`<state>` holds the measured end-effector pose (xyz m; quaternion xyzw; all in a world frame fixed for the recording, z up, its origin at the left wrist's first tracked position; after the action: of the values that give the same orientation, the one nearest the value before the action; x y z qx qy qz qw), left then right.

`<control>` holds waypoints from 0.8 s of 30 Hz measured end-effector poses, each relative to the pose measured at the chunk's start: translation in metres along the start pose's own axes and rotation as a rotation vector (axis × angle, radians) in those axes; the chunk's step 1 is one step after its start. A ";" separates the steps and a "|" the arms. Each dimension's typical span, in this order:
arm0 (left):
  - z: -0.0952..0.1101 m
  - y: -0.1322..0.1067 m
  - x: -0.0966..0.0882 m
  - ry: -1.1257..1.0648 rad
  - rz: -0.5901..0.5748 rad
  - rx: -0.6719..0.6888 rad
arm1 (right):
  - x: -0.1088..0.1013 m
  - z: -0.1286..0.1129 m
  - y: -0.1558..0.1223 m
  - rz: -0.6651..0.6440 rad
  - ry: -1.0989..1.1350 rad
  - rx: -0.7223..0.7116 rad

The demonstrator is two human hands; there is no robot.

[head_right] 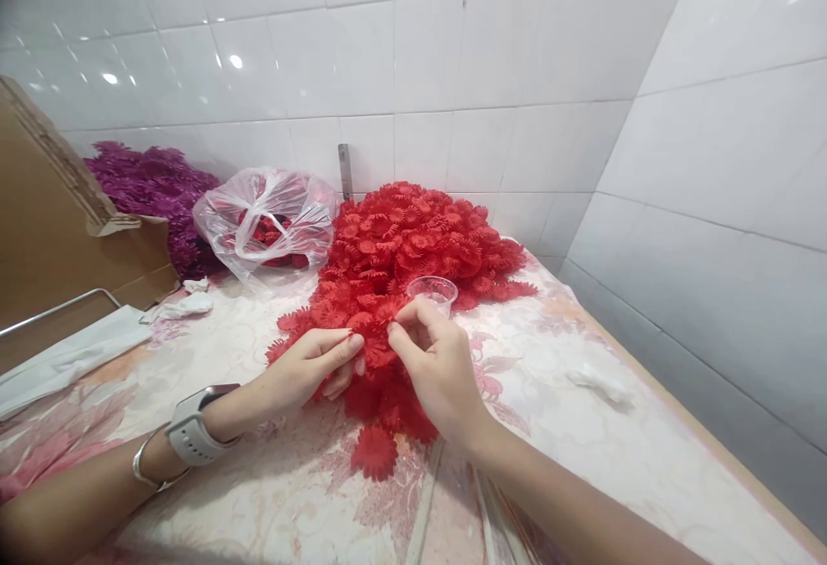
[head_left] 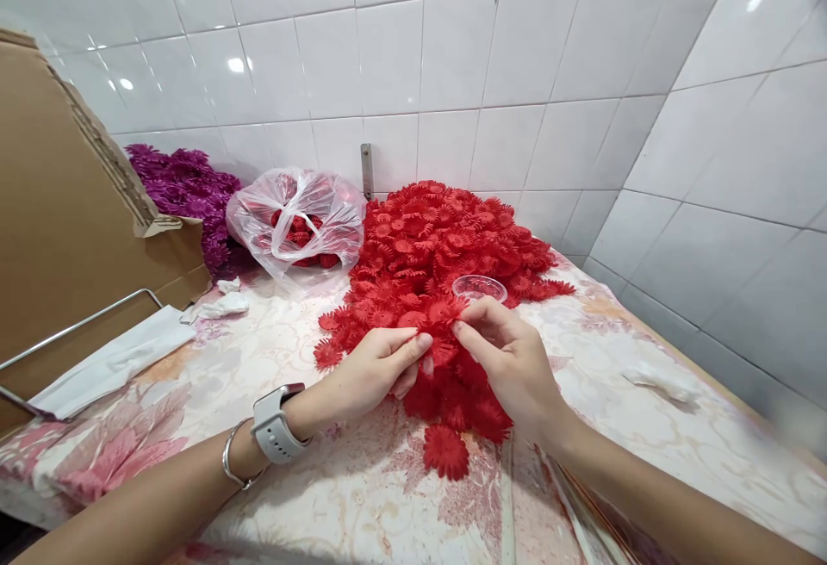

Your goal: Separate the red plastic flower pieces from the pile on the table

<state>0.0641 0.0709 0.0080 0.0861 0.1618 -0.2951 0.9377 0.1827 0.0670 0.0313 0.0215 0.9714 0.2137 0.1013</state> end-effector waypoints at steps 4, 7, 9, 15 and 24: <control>0.004 -0.002 -0.001 0.015 0.019 0.015 | -0.029 0.005 0.006 0.201 -0.022 0.039; 0.004 -0.001 -0.002 -0.038 0.010 0.011 | -0.030 0.006 0.010 0.166 -0.086 0.043; 0.003 0.000 -0.005 -0.021 0.028 0.004 | -0.021 0.005 0.010 0.083 -0.112 0.043; -0.009 0.000 -0.012 -0.043 0.098 -0.070 | 0.023 -0.011 -0.002 -0.322 -0.065 -0.074; -0.012 0.001 -0.011 -0.025 0.067 -0.074 | 0.033 -0.006 -0.008 -0.416 -0.002 -0.034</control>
<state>0.0529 0.0806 0.0008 0.0531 0.1577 -0.2583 0.9516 0.1493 0.0607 0.0269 -0.1810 0.9511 0.2045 0.1444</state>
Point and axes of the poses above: each hand's wrist, its own y-axis towards the middle knuckle, its own x-axis out of the palm, z = x × y, the point moved 9 cm from there along y, towards the middle knuckle, and after that the axes turned 2 degrees about -z, right-handed, at the moved point
